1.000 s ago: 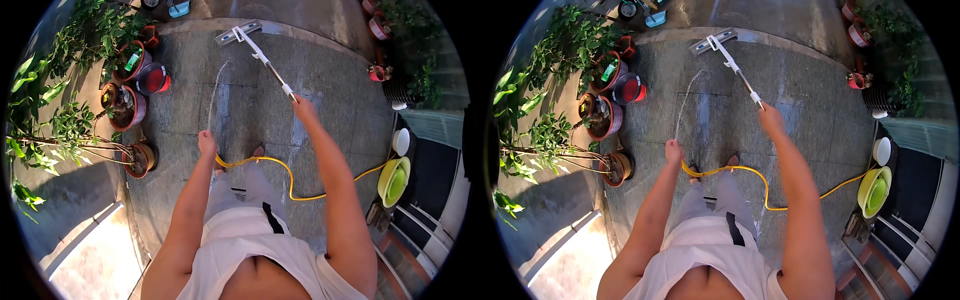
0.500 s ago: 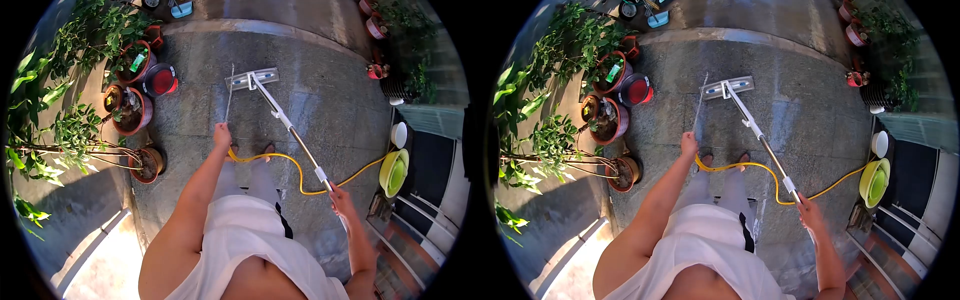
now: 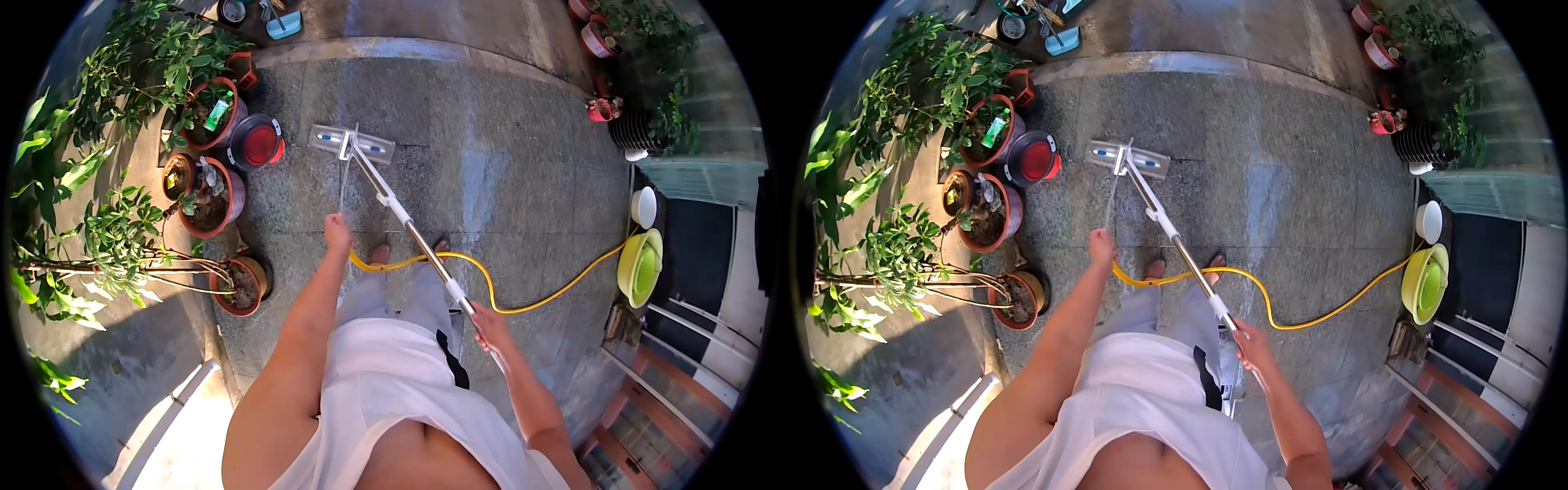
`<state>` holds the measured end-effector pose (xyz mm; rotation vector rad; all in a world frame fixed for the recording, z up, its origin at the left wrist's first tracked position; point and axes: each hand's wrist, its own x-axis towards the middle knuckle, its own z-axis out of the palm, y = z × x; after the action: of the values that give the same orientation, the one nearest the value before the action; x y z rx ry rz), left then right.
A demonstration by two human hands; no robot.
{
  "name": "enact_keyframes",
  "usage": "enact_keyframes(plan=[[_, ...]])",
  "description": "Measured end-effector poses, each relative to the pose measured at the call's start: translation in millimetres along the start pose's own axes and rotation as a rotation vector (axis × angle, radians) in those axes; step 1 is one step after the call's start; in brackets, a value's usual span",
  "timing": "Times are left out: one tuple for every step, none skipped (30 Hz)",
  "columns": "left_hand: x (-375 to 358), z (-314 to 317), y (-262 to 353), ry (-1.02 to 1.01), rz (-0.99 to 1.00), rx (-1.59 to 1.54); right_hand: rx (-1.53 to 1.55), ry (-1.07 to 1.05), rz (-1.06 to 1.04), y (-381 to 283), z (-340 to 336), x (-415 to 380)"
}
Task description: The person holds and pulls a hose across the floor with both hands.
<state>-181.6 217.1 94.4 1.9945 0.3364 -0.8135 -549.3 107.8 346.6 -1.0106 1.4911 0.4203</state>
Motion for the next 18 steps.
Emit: enact_keyframes(plan=[[-1.9, -5.0, 4.8, 0.003, -0.010, -0.013, 0.000, -0.004, -0.089, -7.9, 10.4, 32.1], [-2.0, -10.7, 8.5, 0.006, -0.017, -0.023, -0.018, 0.000, -0.130, -27.3, 24.0, 57.8], [-1.4, -14.8, 10.9, -0.034, -0.005, -0.072, 0.000, -0.011, -0.168, -49.9, 37.6, 77.7], [-2.2, -17.9, 11.9, -0.074, 0.006, -0.118, 0.015, -0.011, -0.258, -58.8, 53.8, 112.7], [-2.5, -20.8, 13.2, -0.116, 0.016, -0.164, 0.057, -0.023, -0.260, -81.6, 68.8, 127.4], [-4.3, -23.1, 17.8, -0.127, 0.012, -0.175, 0.090, -0.033, -0.278, -99.8, 83.7, 148.5], [-8.6, -24.3, 25.0, -0.141, 0.006, -0.185, 0.124, -0.041, -0.296, -116.6, 97.1, 167.1], [-13.1, -23.6, 32.7, -0.162, 0.001, -0.192, 0.108, -0.022, -0.274, -138.0, 108.1, 171.1], [-16.7, -22.7, 40.6, -0.161, 0.008, -0.183, 0.099, 0.008, -0.250, -157.7, 115.7, 172.3], [-19.8, -24.0, 46.5, -0.169, 0.013, -0.173, 0.075, 0.027, -0.265, -172.1, 121.3, 175.8], [-23.0, -23.3, 51.9, -0.181, 0.017, -0.164, 0.050, 0.049, -0.276, -181.3, 123.7, 178.3], [-26.2, -21.2, 56.6, -0.198, 0.019, -0.145, 0.069, 0.030, -0.261, -185.8, 123.5, 177.2], [-27.9, -19.5, 60.1, -0.213, 0.022, -0.127, 0.087, 0.009, -0.248, -184.2, 116.4, 178.6], [-30.5, -17.0, 62.2, -0.222, 0.023, -0.111, 0.161, -0.036, -0.230, -175.2, 105.2, 180.2], [-32.8, -12.6, 63.3, -0.229, 0.025, -0.098, 0.232, -0.086, -0.219, -166.4, 97.1, 182.1], [-34.0, -8.8, 65.4, -0.231, 0.029, -0.086, 0.301, -0.141, -0.214, -159.0, 91.1, 183.8], [-35.1, -6.4, 66.3, -0.225, 0.028, -0.074, 0.332, -0.157, -0.218, -142.3, 80.5, 181.8], [-35.4, -2.5, 66.6, -0.241, 0.028, -0.068, 0.361, -0.176, -0.223, -122.6, 63.7, 169.3]])
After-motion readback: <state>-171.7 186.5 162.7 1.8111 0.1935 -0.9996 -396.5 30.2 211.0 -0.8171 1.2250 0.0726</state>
